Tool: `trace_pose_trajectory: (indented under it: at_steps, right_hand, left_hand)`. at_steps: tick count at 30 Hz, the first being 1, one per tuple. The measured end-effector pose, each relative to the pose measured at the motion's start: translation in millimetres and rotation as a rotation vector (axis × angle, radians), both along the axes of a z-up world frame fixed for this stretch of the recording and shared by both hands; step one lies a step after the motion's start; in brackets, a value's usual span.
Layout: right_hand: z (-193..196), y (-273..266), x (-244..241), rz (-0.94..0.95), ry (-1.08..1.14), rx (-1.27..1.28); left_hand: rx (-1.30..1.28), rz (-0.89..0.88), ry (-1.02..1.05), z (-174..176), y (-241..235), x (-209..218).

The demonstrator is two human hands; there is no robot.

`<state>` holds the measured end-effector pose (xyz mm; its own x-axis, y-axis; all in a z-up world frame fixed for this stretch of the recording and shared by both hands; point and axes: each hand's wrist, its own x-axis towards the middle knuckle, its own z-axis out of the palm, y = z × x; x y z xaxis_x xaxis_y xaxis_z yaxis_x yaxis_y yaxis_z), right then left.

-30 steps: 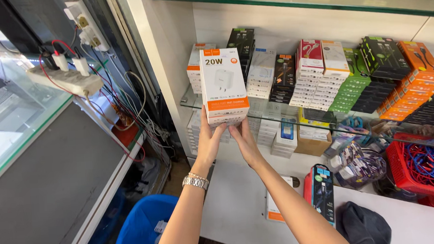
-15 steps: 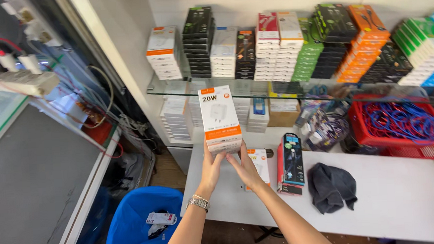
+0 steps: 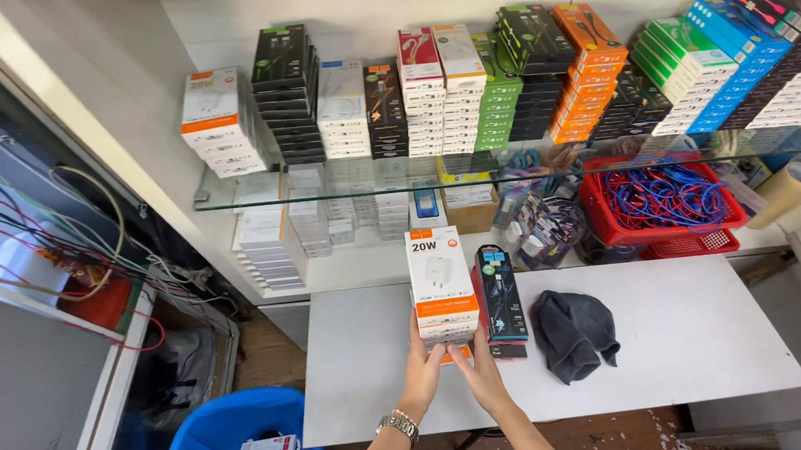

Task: The person repeatedly picks up small product boxes from a glass shelf, wipes them with a dark cloth, and places them back on the shelf or on the counter. The person handles multiple types of boxes, including white and orange 20W charger boxes and black or green cable boxes, while also wiping the glass shelf surface.

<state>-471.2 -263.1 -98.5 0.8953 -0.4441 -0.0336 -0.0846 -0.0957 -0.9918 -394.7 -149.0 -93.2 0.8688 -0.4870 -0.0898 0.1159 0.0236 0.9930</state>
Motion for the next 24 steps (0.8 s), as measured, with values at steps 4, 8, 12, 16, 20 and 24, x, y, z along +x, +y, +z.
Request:
trace_pose_trajectory:
  at_steps: [4,8,12,16,20,24]
  right_hand:
    - [-22,-8,-7,-0.005,0.052,0.033]
    - [-42,-11,-7,-0.003,0.173,0.024]
    - [-51,-20,-15,0.083,0.216,-0.054]
    - [-44,-54,-13,0.224,0.368,-0.262]
    - [-48,-77,0,0.109,0.322,0.098]
    - [-57,-86,20,-0.055,0.234,0.757]
  left_hand:
    - [-0.158,-0.022,0.104,-21,-7,-6]
    - [-0.028,-0.064,0.144,-41,-5,-4]
    - [0.129,-0.149,0.115,-60,11,0]
    - [0.076,-0.107,0.125,-68,21,10]
    - [0.142,-0.018,0.51,-62,16,31]
    - [0.158,-0.034,0.638,-48,7,42]
